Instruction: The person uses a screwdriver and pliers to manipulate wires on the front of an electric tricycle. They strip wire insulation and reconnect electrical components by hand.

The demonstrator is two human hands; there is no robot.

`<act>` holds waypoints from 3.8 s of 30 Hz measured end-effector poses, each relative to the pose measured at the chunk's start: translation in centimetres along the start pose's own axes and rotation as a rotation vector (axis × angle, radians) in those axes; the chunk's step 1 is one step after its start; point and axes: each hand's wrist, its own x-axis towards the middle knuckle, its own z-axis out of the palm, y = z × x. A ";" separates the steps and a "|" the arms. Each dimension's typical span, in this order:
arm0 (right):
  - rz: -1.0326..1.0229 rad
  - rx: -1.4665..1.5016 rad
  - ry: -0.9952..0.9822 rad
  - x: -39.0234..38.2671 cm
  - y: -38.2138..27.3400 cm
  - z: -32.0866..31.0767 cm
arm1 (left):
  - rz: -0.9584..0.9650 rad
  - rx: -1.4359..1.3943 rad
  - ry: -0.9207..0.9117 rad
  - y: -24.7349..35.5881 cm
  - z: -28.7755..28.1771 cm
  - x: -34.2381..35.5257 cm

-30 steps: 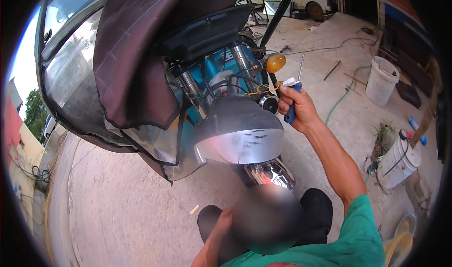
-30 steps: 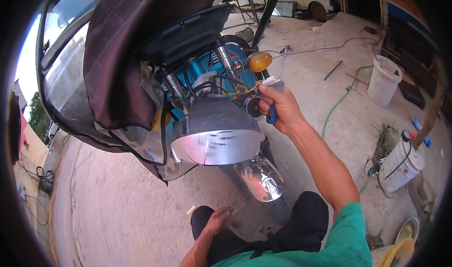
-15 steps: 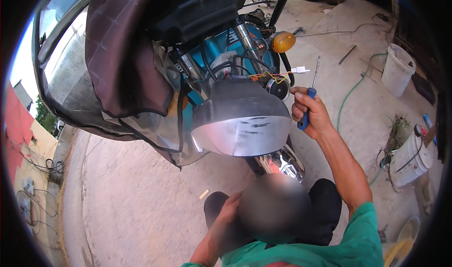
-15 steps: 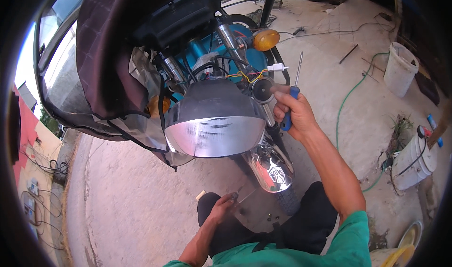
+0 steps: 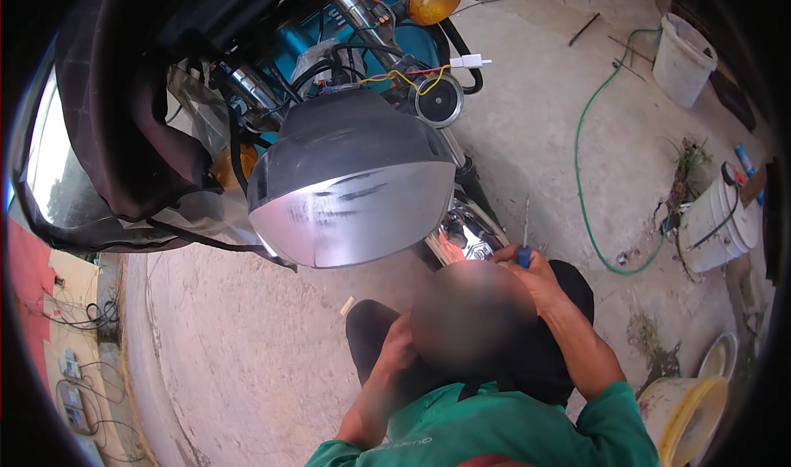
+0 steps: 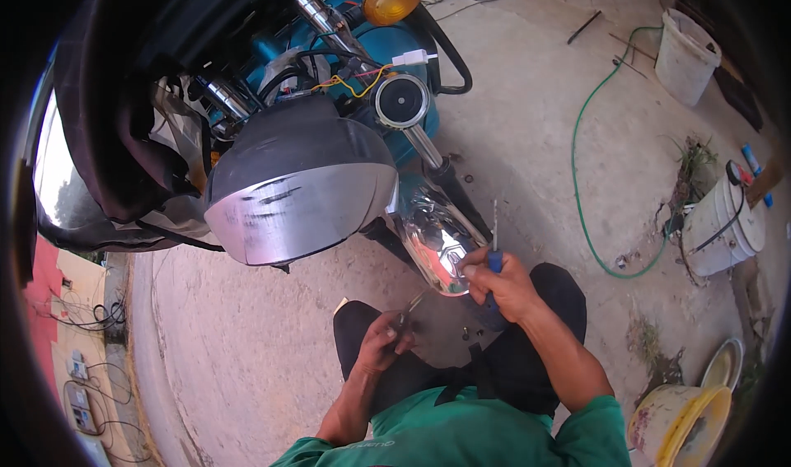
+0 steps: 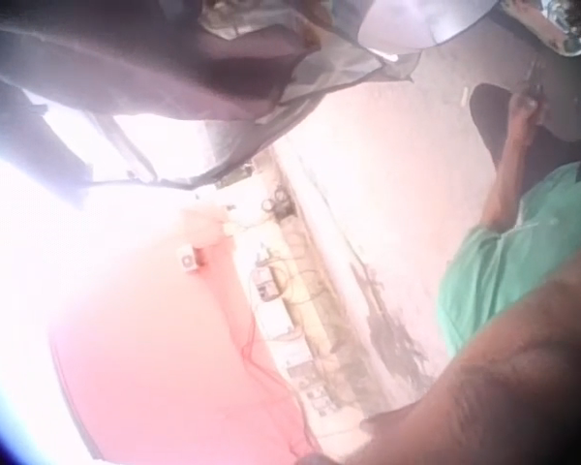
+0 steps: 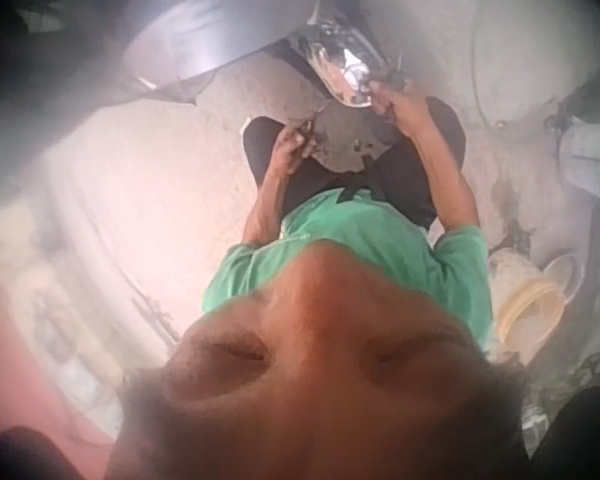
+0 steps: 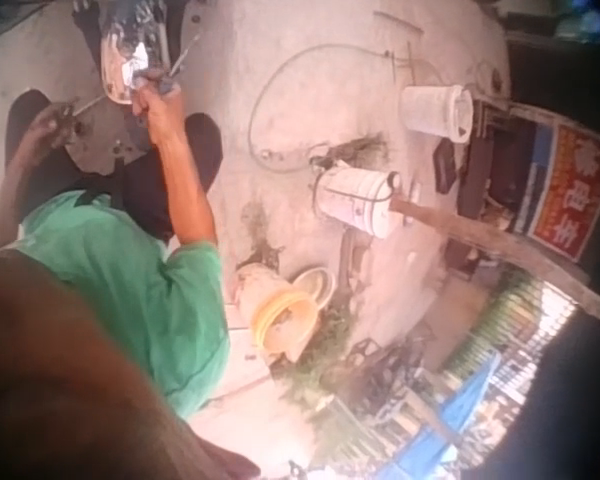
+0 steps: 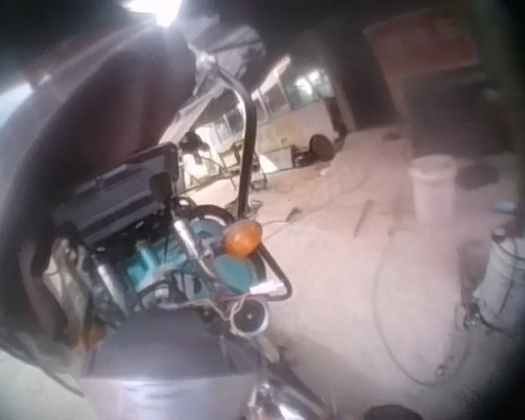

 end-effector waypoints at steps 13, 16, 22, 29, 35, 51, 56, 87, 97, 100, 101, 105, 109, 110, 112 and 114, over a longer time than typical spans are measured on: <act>-0.194 0.075 0.011 -0.7 -1.2 2.2 | 0.092 -0.149 -0.257 3.2 10.5 3.3; -0.107 0.104 -0.112 -1.3 -1.3 2.3 | 0.126 -0.141 -0.293 3.8 10.9 4.3; -0.141 0.094 -0.144 -1.5 -0.6 1.6 | 0.083 -0.146 -0.329 3.3 12.3 4.9; -0.166 0.099 -0.090 -1.5 -1.1 1.4 | -0.050 -0.216 -0.247 2.1 11.4 4.4; -0.100 0.095 -0.067 -1.7 -1.3 1.3 | 0.293 0.387 0.058 1.2 12.1 3.9; -0.053 -0.099 -0.239 -3.0 -1.2 2.2 | 0.438 0.749 -0.034 7.6 12.6 3.7; -0.003 -0.097 -0.287 -3.0 -1.9 2.8 | 0.450 0.723 0.016 7.4 12.8 4.1; -0.002 -0.213 -0.200 -3.6 -0.4 4.4 | 0.312 0.089 0.113 7.1 10.8 3.4; -0.109 -0.634 -0.284 -3.2 -1.3 4.3 | 0.245 0.523 0.056 8.6 8.6 1.9; -0.026 -0.537 -0.310 -3.2 -0.8 3.9 | 0.209 0.541 -0.072 8.9 7.4 2.2; 0.022 -0.439 -0.307 -3.2 -0.4 3.8 | 0.209 0.541 -0.071 8.9 7.3 2.3; 0.015 -0.365 -0.332 -2.7 0.8 3.5 | 0.144 0.470 -0.056 8.4 8.2 2.9; 0.119 -0.230 -0.360 -2.9 1.4 3.4 | 0.097 0.401 0.048 8.0 8.2 2.8; 0.178 -0.199 -0.363 -3.0 1.4 3.5 | 0.096 0.400 0.051 7.8 8.0 2.8; 0.193 -0.168 -0.366 -3.1 1.7 3.6 | 0.118 0.434 0.026 7.5 7.8 3.1; 0.209 -0.136 -0.367 -3.0 2.2 3.5 | 0.177 0.463 0.033 7.4 8.2 3.1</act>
